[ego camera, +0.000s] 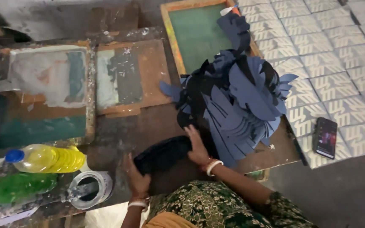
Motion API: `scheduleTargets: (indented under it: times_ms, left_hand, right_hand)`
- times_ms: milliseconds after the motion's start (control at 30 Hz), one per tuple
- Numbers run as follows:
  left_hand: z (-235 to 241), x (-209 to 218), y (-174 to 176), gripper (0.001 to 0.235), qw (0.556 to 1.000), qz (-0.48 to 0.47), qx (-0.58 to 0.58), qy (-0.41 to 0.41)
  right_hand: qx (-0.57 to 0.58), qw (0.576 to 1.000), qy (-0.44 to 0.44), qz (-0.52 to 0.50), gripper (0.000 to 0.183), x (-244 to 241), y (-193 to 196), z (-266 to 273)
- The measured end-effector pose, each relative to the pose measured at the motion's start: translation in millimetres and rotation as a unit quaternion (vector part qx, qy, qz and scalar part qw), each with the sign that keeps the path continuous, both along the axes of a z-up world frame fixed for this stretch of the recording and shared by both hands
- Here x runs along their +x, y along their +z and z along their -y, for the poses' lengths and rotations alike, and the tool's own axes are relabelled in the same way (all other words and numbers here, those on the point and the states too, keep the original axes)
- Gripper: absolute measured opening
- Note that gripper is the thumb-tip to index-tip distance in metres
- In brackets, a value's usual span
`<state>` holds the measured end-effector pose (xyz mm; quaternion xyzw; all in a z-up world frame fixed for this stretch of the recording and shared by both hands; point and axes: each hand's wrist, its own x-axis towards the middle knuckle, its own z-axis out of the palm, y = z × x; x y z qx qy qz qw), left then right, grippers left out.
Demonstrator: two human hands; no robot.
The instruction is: Sorting and organizing various pieces of dark blue cut fabric on a production table.
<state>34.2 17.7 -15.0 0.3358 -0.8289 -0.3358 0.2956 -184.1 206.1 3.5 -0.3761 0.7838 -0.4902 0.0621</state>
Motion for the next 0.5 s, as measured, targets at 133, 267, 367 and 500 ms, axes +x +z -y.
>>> scheduleTargets:
  times_ms: [133, 267, 367, 500]
  left_hand:
    - [21, -42, -17, 0.099, 0.997, 0.035, 0.056, -0.031]
    - [47, -56, -9, 0.089, 0.996, -0.075, -0.017, -0.044]
    - [48, -42, -9, 0.091, 0.985, -0.047, -0.131, -0.107]
    - [33, -26, -24, 0.104, 0.945, 0.28, -0.093, -0.143]
  right_hand:
    - [0.024, 0.999, 0.013, -0.031, 0.086, -9, -18, 30]
    - [-0.004, 0.996, 0.033, -0.077, 0.07, -26, 11, 34]
    - [0.056, 0.991, 0.1, -0.074, 0.067, -15, 32, 13]
    - [0.135, 0.98, 0.108, -0.096, 0.057, -18, -16, 18]
